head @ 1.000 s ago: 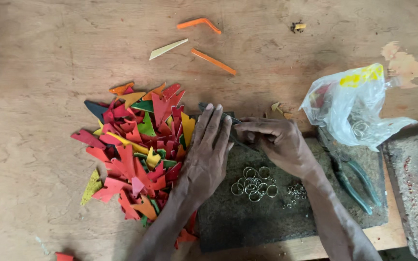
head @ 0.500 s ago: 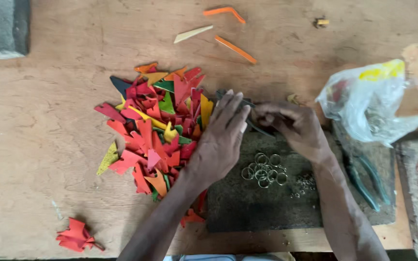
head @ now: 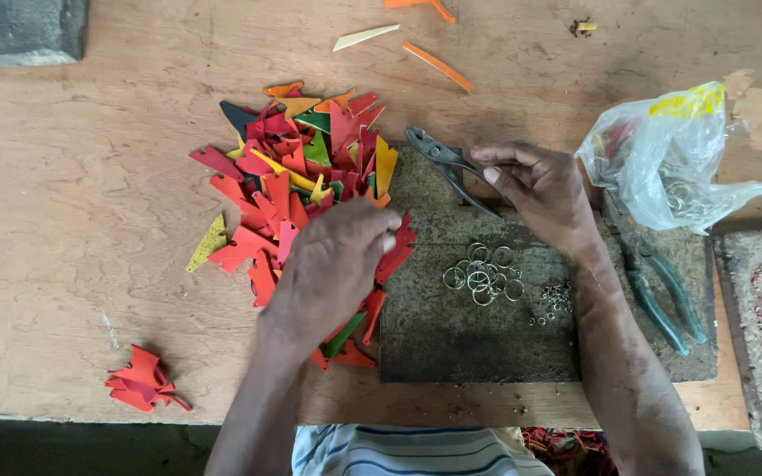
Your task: The person assembles keychains by attaching metal rings to colorful foam pieces. They use pliers to open and close the rings, connecting the components together on a wooden workbench.
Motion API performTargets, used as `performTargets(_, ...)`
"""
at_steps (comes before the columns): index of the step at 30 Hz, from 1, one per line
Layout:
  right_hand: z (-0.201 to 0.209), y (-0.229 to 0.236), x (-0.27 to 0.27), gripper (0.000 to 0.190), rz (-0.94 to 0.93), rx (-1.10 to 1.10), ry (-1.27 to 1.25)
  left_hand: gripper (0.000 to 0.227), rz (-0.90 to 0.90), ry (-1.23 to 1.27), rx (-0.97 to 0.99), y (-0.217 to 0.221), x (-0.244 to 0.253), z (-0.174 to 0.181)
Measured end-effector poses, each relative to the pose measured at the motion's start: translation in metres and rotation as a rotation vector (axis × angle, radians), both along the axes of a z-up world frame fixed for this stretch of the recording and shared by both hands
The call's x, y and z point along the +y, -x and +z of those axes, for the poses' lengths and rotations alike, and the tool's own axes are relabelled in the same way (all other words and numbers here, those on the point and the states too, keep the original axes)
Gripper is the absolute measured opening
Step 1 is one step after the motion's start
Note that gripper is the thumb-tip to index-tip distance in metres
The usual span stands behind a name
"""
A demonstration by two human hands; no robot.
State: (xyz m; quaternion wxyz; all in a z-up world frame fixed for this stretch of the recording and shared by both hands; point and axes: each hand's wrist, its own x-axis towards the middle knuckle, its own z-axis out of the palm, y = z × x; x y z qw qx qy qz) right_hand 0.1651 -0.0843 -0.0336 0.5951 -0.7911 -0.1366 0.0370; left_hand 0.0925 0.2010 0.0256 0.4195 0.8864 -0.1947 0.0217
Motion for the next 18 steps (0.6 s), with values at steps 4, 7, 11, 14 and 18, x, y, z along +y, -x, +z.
performTargets(4, 0.013, 0.003, 0.000, 0.021, -0.058, -0.069, 0.110, 0.039, 0.041, -0.157, -0.264, 0.005, -0.013, -0.014)
performTargets(7, 0.028, 0.001, -0.006, 0.015, -0.071, -0.198, 0.283, 0.030, 0.032, -0.188, -0.061, 0.009, -0.020, -0.018)
performTargets(11, 0.046, 0.017, -0.018, 0.016, -0.051, -0.340, 0.262, 0.030, 0.006, -0.156, -0.075, 0.011, -0.018, -0.019)
performTargets(14, 0.056, 0.025, -0.029, 0.012, -0.082, -0.332, 0.263, 0.036, -0.037, -0.123, -0.168, 0.006, -0.018, -0.019)
performTargets(18, 0.055, 0.049, -0.036, 0.012, -0.098, -0.300, 0.219, 0.028, -0.012, -0.135, -0.094, 0.004, -0.017, -0.019)
